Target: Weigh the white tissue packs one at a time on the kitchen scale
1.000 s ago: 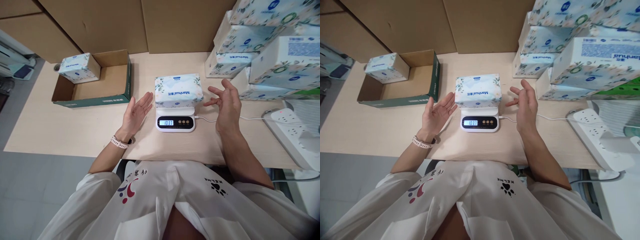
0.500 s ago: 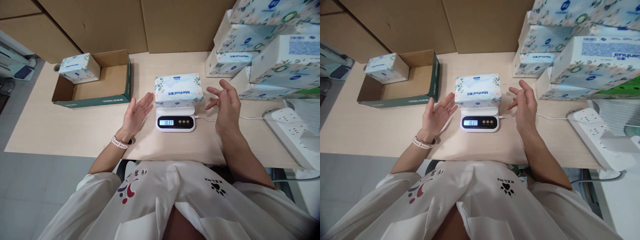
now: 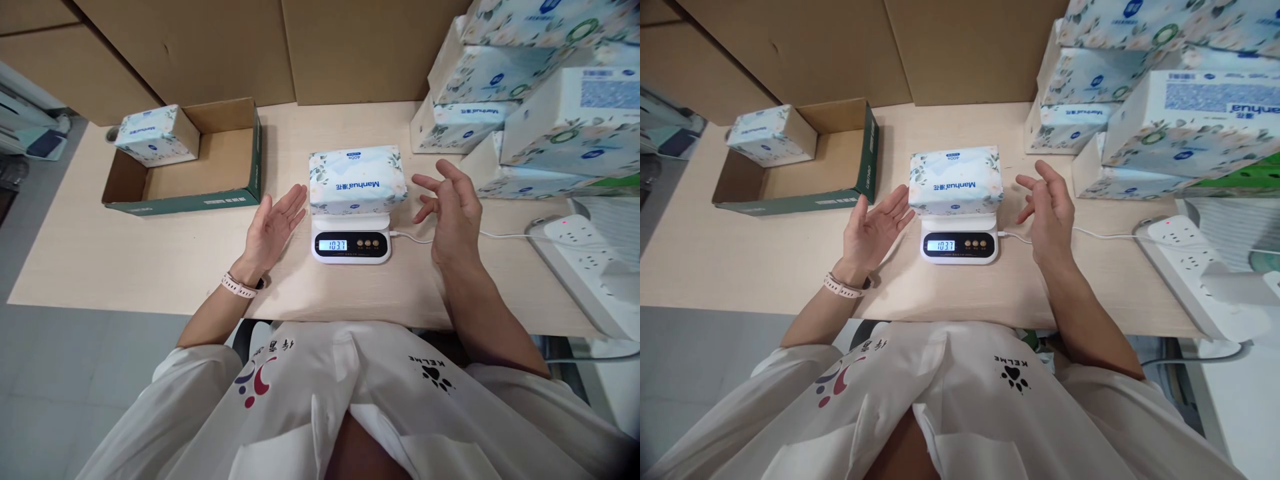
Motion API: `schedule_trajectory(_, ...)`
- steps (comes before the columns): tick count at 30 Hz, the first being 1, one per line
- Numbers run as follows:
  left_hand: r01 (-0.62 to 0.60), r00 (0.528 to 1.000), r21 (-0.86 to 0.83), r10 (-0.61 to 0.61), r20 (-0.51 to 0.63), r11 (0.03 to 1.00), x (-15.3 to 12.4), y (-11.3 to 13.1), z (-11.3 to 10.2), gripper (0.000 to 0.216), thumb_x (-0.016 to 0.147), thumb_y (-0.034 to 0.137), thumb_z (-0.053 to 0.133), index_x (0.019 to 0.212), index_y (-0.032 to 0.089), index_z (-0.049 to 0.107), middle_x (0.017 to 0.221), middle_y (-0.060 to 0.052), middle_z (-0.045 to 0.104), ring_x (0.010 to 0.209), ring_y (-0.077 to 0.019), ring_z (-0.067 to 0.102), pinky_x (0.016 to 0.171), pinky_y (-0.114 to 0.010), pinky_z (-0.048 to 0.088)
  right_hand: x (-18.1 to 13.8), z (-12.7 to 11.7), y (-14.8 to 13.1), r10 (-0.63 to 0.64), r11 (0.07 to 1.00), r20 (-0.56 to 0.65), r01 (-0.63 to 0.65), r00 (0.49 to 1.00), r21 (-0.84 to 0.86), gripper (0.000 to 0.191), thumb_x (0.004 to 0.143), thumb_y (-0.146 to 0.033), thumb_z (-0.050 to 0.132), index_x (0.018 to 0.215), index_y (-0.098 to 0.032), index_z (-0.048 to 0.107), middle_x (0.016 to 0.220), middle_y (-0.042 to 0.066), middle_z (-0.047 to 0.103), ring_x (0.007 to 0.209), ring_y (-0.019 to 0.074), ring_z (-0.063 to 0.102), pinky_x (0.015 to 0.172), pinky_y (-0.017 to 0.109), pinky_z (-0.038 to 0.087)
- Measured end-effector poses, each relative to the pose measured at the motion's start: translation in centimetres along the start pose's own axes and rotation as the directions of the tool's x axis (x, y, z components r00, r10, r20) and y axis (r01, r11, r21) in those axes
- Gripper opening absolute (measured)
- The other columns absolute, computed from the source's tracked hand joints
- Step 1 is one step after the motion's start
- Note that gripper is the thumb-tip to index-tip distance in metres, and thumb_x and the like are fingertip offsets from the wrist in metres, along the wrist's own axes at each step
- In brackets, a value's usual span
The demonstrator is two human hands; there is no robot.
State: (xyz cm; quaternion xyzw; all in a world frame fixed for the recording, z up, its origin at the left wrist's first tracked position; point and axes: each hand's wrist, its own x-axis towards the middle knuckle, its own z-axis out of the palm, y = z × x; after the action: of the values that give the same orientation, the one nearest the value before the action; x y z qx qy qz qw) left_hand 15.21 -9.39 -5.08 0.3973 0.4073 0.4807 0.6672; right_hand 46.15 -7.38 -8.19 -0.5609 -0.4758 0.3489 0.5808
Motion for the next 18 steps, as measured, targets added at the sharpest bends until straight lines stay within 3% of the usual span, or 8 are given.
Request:
schedule_trajectory(13,-0.002,1.0,0.002,0.002,0.002,1.0,0.0,0.0,0.0,0.075,0.102,0.075,0.04,0.149,0.023,0.067,0.171,-0.004,0.049,0.17,-0.0288,0.027,0.142,-0.046,0.022,0.0,0.0,-0.1,0.004,1.0,0.013,-0.003,1.0,-0.025,0.045,0.098,-0.066,0.06,0.131,-0.037,0.068,0.124,0.002,0.079,0.064,0.0161,0.07,0.119,0.065,0.05)
schedule_trajectory(18,0.015,1.0,-0.008,-0.015,-0.009,1.0,-0.1,0.1,0.2,0.075,0.102,0.075,0.041,0.15,0.023,0.066,0.171,-0.004,0.049,0.17,-0.0293,0.024,0.142,-0.047,0.019,-0.3,0.4,-0.8,0.026,0.999,-0.023,-0.026,0.999,0.031,0.04,0.1,-0.053,0.062,0.132,-0.029,0.07,0.122,0.003,0.081,0.053,0.0092,0.058,0.123,0.061,0.046)
